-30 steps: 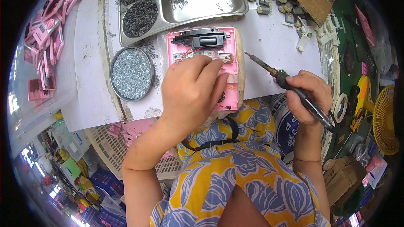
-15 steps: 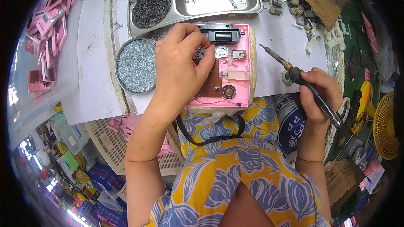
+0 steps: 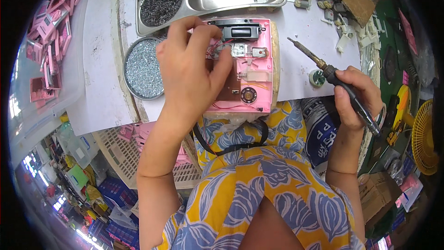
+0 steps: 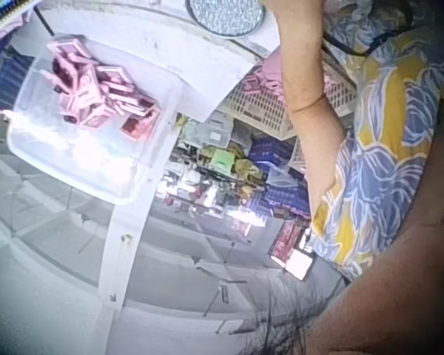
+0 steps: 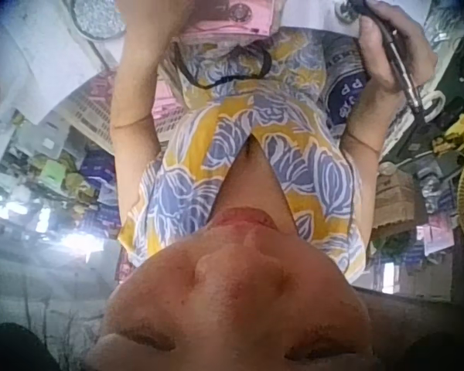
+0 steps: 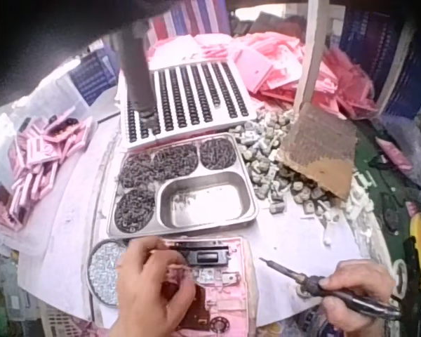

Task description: Assembling and soldering internal components of a pink electronic toy device.

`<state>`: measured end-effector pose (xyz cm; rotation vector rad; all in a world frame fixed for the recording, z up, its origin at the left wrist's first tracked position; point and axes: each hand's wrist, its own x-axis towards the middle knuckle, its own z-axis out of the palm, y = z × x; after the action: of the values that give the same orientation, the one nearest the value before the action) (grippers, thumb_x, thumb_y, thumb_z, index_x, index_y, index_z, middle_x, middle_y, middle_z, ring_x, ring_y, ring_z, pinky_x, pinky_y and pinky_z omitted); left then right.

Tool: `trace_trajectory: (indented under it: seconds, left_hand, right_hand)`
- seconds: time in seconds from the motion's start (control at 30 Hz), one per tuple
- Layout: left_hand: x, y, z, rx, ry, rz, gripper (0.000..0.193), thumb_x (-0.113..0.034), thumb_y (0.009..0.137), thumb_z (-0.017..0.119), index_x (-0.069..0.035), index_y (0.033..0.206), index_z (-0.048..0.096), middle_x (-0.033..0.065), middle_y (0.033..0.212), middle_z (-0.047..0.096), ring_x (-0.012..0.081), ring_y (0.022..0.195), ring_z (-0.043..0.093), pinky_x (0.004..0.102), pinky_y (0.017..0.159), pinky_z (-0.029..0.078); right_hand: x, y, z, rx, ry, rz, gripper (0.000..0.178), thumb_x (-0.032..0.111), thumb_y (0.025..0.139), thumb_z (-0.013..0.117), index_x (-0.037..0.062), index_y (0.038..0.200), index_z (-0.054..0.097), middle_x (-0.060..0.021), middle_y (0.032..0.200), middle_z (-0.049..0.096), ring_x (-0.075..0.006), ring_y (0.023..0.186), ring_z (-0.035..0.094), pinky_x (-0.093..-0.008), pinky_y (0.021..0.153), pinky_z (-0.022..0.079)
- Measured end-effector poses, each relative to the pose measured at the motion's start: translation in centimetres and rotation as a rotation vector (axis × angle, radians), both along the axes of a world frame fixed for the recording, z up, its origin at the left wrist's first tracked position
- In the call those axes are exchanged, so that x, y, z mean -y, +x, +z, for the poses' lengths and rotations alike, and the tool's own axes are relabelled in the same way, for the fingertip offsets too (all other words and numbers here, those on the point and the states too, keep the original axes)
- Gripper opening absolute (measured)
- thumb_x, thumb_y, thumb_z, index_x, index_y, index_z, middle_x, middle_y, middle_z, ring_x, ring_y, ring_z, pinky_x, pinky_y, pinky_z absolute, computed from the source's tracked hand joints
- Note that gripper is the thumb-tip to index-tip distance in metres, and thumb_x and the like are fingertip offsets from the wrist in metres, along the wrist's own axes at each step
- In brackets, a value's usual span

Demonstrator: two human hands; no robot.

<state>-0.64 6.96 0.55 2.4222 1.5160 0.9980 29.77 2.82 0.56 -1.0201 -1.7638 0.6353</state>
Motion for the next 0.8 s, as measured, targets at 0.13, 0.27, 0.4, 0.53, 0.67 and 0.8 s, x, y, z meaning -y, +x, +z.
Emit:
trace_trajectory:
  seconds: [0.13, 0.27, 0.4, 0.53, 0.67, 0.8]
  left_hand:
    - [2.1, 1.1, 1.3, -0.196, -0.158, -0.382, 0.024, -0.013, 0.076, 0.079, -0.009, 0.095, 0.066, 0.0044, 0.082, 0.059, 0.0216, 0.072, 0.063, 0.0362, 0.070, 0.051]
    - [1.7, 3.7, 0.9, -0.448, -0.208, -0.499, 0.015, -0.015, 0.072, 0.070, -0.009, 0.080, 0.060, 0.0045, 0.072, 0.061, 0.0198, 0.061, 0.065, 0.0333, 0.055, 0.051]
    - [1.9, 4.7, 0.1, -0.507, -0.101, -0.418, 0.014, -0.016, 0.070, 0.068, -0.008, 0.073, 0.057, 0.0060, 0.064, 0.060, 0.0210, 0.051, 0.064, 0.0315, 0.047, 0.051]
    - [2.0, 5.3, -1.9, -0.389, -0.073, -0.313, 0.014, -0.017, 0.070, 0.069, -0.008, 0.074, 0.059, 0.0067, 0.066, 0.061, 0.0212, 0.054, 0.065, 0.0334, 0.049, 0.051]
    - [2.4, 4.7, -2.3, -0.161, -0.153, -0.244, 0.010, -0.012, 0.079, 0.071, -0.008, 0.084, 0.063, 0.0074, 0.076, 0.065, 0.0238, 0.060, 0.065, 0.0342, 0.054, 0.052]
    - [1.9, 2.5, -1.1, 0.234, -0.452, -0.300, 0.011, -0.003, 0.086, 0.071, -0.003, 0.097, 0.068, 0.0062, 0.083, 0.068, 0.0181, 0.069, 0.067, 0.0279, 0.061, 0.052]
  right_hand:
    - [0.4, 0.6, 0.0, 0.042, 0.019, -0.051, 0.025, 0.002, 0.078, 0.072, -0.0054, 0.101, 0.070, -0.0137, 0.082, 0.070, -0.0156, 0.063, 0.062, -0.0249, 0.057, 0.046]
    - [0.4, 0.0, 0.5, 0.028, 0.026, -0.040, 0.025, 0.004, 0.078, 0.074, -0.0047, 0.101, 0.071, -0.0142, 0.084, 0.071, -0.0164, 0.067, 0.066, -0.0246, 0.059, 0.048]
    - [1.1, 0.6, 0.9, 0.038, 0.027, -0.060, 0.025, 0.005, 0.078, 0.074, -0.0045, 0.101, 0.071, -0.0140, 0.084, 0.072, -0.0172, 0.068, 0.066, -0.0243, 0.061, 0.049]
    - [1.5, 0.9, 0.6, 0.058, -0.009, -0.129, 0.025, 0.004, 0.078, 0.074, -0.0047, 0.101, 0.071, -0.0140, 0.085, 0.072, -0.0174, 0.071, 0.067, -0.0244, 0.063, 0.049]
    - [0.9, 0.6, 0.9, 0.078, 0.006, -0.104, 0.025, 0.005, 0.078, 0.075, -0.0047, 0.101, 0.071, -0.0140, 0.086, 0.072, -0.0176, 0.072, 0.067, -0.0253, 0.065, 0.050]
    - [0.8, 0.4, -0.1, -0.078, -0.075, -0.100, 0.030, 0.004, 0.083, 0.075, -0.0040, 0.111, 0.069, -0.0132, 0.096, 0.072, -0.0159, 0.078, 0.067, -0.0247, 0.069, 0.051]
